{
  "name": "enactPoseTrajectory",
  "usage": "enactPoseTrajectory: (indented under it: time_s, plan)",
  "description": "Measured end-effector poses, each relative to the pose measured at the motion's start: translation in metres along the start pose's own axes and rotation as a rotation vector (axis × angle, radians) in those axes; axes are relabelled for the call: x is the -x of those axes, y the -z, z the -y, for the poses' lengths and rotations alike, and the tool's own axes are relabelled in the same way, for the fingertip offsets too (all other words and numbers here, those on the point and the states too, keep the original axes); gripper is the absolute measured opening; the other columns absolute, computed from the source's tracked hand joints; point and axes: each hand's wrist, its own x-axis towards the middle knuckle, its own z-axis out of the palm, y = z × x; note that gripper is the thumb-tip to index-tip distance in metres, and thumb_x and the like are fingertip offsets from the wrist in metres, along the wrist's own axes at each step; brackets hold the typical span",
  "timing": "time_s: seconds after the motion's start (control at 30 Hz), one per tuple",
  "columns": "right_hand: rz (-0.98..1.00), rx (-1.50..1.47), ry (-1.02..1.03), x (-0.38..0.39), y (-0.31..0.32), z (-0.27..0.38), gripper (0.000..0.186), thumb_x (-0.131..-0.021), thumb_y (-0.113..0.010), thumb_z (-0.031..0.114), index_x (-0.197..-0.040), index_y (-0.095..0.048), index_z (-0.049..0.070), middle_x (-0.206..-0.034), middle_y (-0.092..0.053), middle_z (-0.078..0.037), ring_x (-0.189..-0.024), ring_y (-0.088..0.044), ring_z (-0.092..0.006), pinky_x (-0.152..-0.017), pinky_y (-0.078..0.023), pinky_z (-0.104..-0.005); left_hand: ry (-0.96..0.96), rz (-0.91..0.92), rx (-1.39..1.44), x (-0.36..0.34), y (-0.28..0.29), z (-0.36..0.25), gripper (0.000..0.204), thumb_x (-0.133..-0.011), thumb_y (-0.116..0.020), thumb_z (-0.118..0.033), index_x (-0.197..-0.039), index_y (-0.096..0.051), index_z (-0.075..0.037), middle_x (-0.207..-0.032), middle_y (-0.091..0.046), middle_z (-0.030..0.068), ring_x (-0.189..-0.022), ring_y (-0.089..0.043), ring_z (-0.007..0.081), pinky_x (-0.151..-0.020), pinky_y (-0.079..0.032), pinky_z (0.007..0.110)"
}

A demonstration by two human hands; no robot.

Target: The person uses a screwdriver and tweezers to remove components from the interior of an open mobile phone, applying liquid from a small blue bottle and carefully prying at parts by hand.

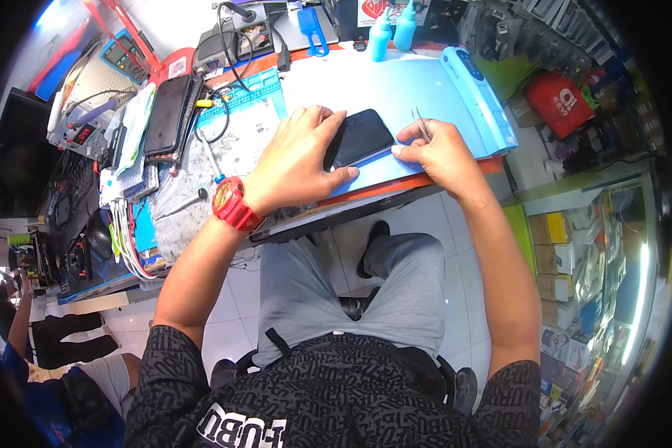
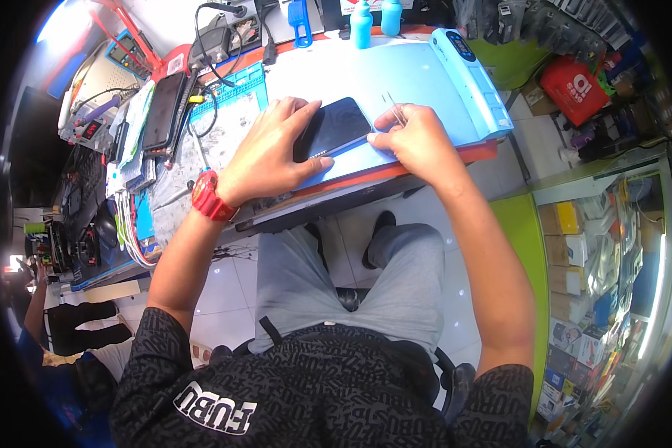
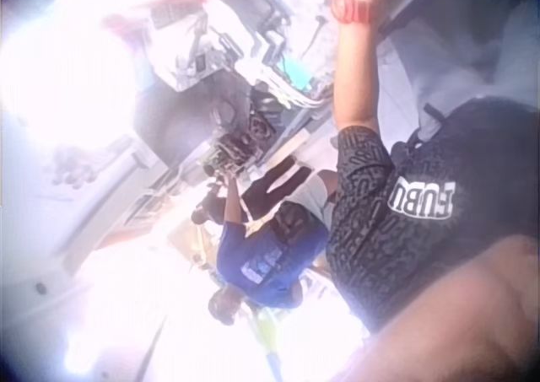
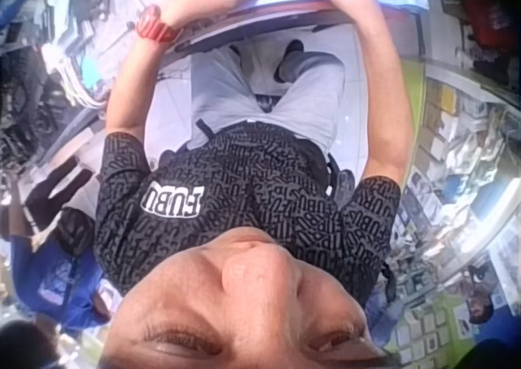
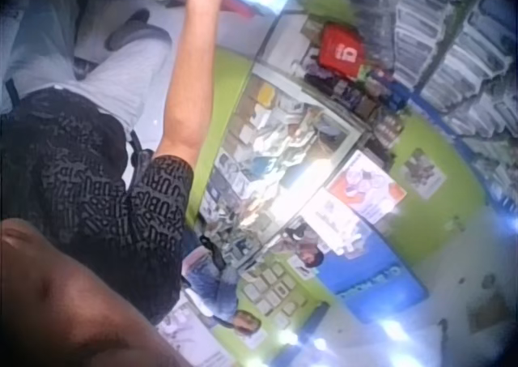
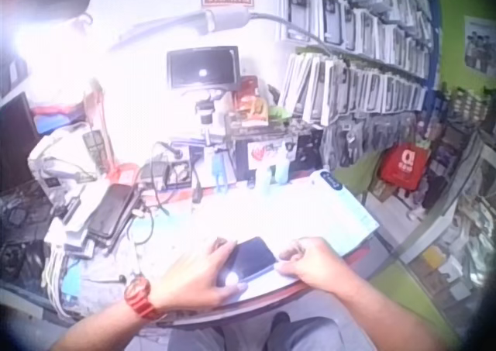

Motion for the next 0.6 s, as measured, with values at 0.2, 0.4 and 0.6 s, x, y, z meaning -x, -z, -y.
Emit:
enactPoseTrajectory:
  time_s: [0.2,0.4,0.6]
  plan:
    - [-0.015,0.007,0.006,0.000,0.001,0.004,0.030,-0.081,-0.080,0.014,-0.103,-0.071,-0.004,-0.082,-0.068,-0.009,-0.076,-0.065,-0.0158,-0.076,-0.054,-0.0288,-0.012,-0.022,-0.001,-0.002,-0.002,0.001,0.082,-0.079,-0.080,-0.036,-0.142,-0.049,0.006,-0.122,-0.055,0.0218,-0.115,-0.053,0.0368,-0.100,-0.044,0.044]
    - [-0.016,0.027,0.027,-0.001,-0.003,0.002,0.027,-0.083,-0.079,0.013,-0.103,-0.072,-0.004,-0.085,-0.071,-0.012,-0.078,-0.067,-0.0169,-0.076,-0.055,-0.0297,-0.004,-0.024,-0.008,0.000,-0.002,0.000,0.082,-0.079,-0.080,-0.037,-0.141,-0.050,0.006,-0.121,-0.055,0.0214,-0.114,-0.053,0.0366,-0.100,-0.044,0.044]
    - [-0.056,0.026,0.136,0.002,-0.009,-0.005,0.023,-0.087,-0.076,0.012,-0.103,-0.073,-0.005,-0.089,-0.074,-0.014,-0.082,-0.070,-0.0179,-0.077,-0.055,-0.0304,-0.008,-0.031,-0.003,0.001,-0.003,0.001,0.082,-0.079,-0.081,-0.039,-0.141,-0.050,0.005,-0.119,-0.056,0.0208,-0.112,-0.053,0.0359,-0.098,-0.044,0.044]
